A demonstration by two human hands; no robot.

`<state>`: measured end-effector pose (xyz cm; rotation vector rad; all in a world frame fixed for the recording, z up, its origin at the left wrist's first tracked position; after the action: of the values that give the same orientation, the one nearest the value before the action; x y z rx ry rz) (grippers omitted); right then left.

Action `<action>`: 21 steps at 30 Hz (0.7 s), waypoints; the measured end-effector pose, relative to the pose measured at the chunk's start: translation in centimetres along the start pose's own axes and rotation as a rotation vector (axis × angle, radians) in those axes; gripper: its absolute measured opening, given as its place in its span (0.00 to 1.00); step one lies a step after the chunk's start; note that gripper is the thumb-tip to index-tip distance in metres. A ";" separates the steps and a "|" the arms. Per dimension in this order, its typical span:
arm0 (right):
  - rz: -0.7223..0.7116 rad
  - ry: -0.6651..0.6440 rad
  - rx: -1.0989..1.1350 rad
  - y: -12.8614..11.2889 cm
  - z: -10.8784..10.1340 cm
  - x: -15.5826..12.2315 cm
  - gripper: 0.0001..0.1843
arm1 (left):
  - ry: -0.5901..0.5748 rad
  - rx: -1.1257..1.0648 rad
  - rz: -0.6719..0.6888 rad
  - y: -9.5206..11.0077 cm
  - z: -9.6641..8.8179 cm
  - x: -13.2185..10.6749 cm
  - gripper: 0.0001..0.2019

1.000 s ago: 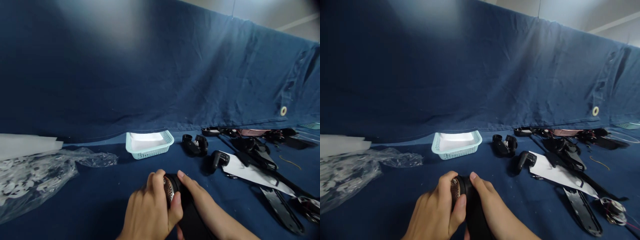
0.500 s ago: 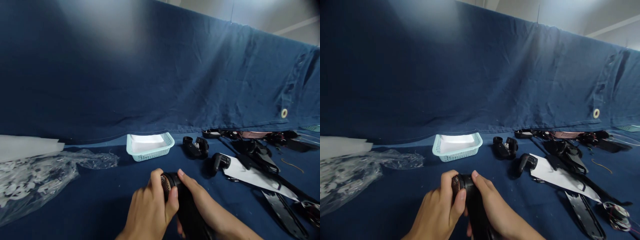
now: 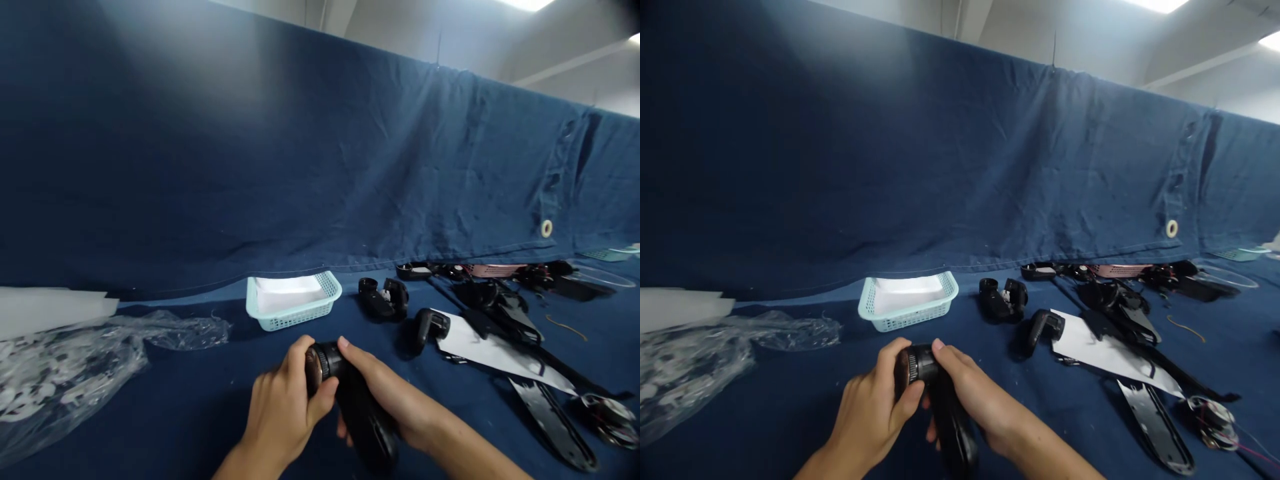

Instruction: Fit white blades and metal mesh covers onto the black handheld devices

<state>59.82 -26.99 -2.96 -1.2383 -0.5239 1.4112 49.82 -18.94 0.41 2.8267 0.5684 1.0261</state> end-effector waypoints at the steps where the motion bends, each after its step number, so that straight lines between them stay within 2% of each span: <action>1: -0.024 -0.001 0.001 -0.1 0.0 -0.1 0.29 | -0.041 -0.057 -0.025 -0.3 0.1 0.1 0.23; 5: -0.087 -0.022 0.030 -0.5 0.0 -0.5 0.29 | -0.178 -0.248 -0.114 -1.3 0.2 0.5 0.24; 11: -0.163 0.055 -0.022 -1.4 0.7 -1.3 0.25 | -0.178 -0.258 -0.079 -2.7 0.3 0.8 0.29; 15: -0.193 0.070 -0.011 -1.9 1.3 -2.1 0.24 | -0.256 -0.481 -0.104 -2.7 0.6 1.0 0.27; 18: -0.203 -0.014 0.047 -1.8 1.6 -2.3 0.23 | -0.287 -0.587 -0.133 -2.3 -0.2 1.1 0.25; 21: -0.184 -0.157 0.149 -1.1 1.9 -1.7 0.22 | -0.214 -0.436 -0.117 -2.3 -1.1 0.7 0.23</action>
<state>58.36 -27.63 -0.71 -0.9411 -0.6127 1.3705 48.90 -16.63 1.16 2.4434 0.4209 0.7099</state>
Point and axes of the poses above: each hand's wrist, its own x-axis towards the middle knuckle, its own z-axis out of the palm, y = z × x, the point moved 6 cm from there along x, towards the middle knuckle, and after that the axes turned 2 degrees about x, right-handed, at the moved point
